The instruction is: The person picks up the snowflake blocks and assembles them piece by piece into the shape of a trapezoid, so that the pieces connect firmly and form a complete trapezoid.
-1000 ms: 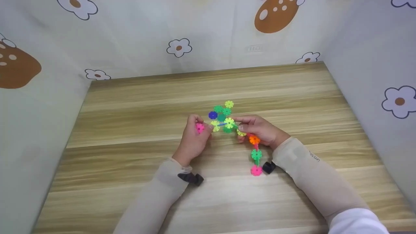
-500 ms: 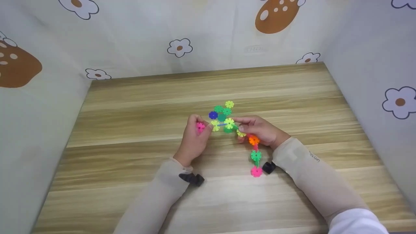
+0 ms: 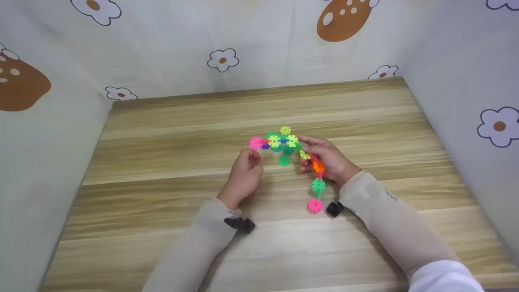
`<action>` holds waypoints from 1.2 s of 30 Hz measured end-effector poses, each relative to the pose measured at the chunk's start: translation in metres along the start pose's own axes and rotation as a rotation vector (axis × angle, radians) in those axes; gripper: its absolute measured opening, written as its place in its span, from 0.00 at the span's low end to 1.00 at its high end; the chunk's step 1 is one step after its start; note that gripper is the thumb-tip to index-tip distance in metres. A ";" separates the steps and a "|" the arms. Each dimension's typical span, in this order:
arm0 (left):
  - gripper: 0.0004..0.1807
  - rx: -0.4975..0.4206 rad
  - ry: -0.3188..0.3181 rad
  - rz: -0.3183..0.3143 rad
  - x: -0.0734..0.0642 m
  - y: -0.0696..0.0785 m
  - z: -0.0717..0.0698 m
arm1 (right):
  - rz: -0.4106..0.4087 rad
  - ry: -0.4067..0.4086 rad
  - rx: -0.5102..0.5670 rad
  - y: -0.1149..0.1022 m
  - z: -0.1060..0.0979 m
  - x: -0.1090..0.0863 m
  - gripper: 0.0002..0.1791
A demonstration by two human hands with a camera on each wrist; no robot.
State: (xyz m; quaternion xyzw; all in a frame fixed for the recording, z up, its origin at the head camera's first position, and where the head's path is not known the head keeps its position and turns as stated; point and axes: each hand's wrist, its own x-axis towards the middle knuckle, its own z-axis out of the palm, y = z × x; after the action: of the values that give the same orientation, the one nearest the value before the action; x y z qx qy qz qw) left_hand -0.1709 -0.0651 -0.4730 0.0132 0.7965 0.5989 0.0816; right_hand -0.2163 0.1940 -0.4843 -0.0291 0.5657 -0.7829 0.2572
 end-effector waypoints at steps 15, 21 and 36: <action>0.21 0.383 -0.276 0.081 0.000 0.006 0.009 | -0.004 0.003 0.013 0.002 0.000 0.002 0.28; 0.30 0.505 -0.335 -0.001 0.012 0.017 0.018 | -0.007 -0.021 0.006 0.002 -0.002 0.002 0.28; 0.12 0.744 -0.427 -0.034 0.031 0.032 0.035 | -0.009 -0.044 0.053 0.003 -0.002 0.002 0.27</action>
State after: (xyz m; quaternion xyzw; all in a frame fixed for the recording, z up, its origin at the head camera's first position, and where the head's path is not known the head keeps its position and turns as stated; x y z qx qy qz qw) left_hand -0.1991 -0.0189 -0.4551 0.1523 0.9237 0.2530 0.2439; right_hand -0.2176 0.1938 -0.4885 -0.0422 0.5388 -0.7980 0.2668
